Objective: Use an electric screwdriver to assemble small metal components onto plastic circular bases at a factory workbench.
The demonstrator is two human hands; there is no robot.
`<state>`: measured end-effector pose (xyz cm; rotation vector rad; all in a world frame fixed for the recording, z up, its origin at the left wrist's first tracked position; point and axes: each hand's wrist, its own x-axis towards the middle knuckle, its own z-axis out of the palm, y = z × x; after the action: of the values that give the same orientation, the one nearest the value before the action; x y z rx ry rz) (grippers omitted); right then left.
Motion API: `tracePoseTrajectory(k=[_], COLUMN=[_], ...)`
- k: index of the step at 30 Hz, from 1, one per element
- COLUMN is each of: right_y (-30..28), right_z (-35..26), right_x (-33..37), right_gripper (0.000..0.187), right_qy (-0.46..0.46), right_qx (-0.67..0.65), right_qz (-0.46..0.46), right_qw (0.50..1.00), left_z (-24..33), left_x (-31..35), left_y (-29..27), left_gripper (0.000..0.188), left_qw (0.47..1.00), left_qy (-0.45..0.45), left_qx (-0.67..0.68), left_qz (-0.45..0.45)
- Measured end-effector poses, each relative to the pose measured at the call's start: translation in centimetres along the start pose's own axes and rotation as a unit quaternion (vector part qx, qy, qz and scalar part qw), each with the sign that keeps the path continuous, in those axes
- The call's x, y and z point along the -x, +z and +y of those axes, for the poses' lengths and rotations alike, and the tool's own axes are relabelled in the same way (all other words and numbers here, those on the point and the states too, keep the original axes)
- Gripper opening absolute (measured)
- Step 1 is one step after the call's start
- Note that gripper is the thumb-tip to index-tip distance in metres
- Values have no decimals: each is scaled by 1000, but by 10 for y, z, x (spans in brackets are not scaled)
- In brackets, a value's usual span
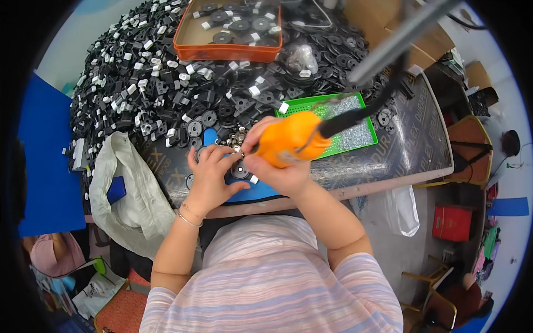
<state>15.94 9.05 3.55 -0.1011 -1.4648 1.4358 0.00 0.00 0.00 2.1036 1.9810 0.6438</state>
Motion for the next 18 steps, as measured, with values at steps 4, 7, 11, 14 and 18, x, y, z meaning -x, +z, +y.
tracePoseTrajectory(k=[4, 7, 11, 14, 18], right_y=[14, 14, 16, 20, 14], right_z=[6, 11, 14, 13, 14], right_x=[-2, -3, -3, -5, -7], right_gripper=[25, 23, 23, 23, 22], right_qy=[56, 66, 57, 41, 75], right_qx=[2, 22, 56, 99, 28], right_qz=[2, -15, -66, -76, -109], right_qw=[998, 997, 995, 991, 991], left_z=[-10, -12, -14, -14, -14], left_x=[-4, -6, -9, -9, -10], left_y=[7, 9, 9, 12, 14], left_gripper=[49, 44, 40, 36, 35], left_qw=[1000, 999, 999, 999, 999], left_qy=[15, 30, 28, 29, 31], left_qx=[16, 17, 4, -6, -5], left_qz=[-3, -3, -17, -16, -19])
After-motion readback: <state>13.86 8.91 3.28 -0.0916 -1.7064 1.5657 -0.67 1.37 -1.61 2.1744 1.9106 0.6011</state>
